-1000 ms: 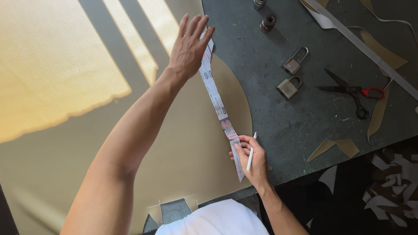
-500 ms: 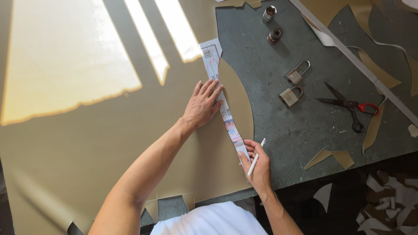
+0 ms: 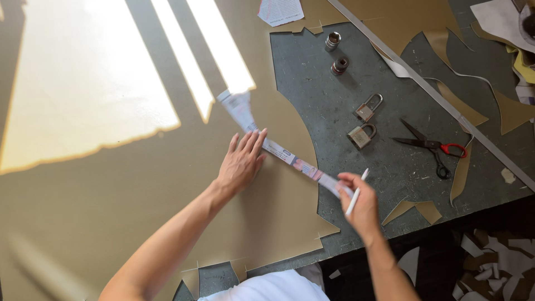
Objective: The person places a white paper template on a large sheet of beige material, secures it with small weights, and uses scissors to cut around the template. After cutting, the person removes the template and scrap pieces, then uses a ruler and pencil to mark a straight line on the remaining material.
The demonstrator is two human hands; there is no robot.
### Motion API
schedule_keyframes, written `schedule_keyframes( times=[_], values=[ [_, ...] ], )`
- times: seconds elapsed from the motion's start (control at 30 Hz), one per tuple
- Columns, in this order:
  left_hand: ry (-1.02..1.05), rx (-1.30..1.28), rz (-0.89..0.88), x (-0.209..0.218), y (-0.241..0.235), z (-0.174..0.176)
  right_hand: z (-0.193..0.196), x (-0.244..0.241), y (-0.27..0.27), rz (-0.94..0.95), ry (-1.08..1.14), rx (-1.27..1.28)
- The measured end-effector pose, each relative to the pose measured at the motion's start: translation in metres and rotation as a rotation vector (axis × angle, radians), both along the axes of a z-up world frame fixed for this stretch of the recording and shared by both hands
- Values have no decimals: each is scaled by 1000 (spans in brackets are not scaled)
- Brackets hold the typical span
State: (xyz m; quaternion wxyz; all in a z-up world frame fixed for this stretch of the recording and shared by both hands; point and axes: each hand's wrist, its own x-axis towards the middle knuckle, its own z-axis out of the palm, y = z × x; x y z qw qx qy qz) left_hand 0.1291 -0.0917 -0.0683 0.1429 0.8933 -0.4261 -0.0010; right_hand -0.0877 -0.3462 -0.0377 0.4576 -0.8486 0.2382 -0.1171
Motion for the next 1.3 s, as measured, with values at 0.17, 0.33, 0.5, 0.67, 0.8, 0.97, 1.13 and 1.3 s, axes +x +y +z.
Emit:
schedule_keyframes(
  times=[0.17,0.33,0.5,0.67,0.8,0.97,1.13,1.3],
  values=[
    [-117,50,117,-80,32,9,32,61,-54,120,12,-249],
    [13,33,78,-124,32,24,61,163,-57,409,-150,-659],
    [-44,-104,151,-71,43,20,57,254,-29,563,-202,-875],
    [93,-34,286,-63,40,20,47,316,-2,557,-246,-923],
    [445,-22,308,-127,17,43,45,335,25,583,-377,-879],
    [446,-194,127,-138,5,62,48,316,37,597,-573,-857],
    [177,-145,79,-83,19,33,46,226,20,353,-488,-538],
    [81,-243,137,-59,-6,13,27,111,21,243,-303,-319]
  ],
)
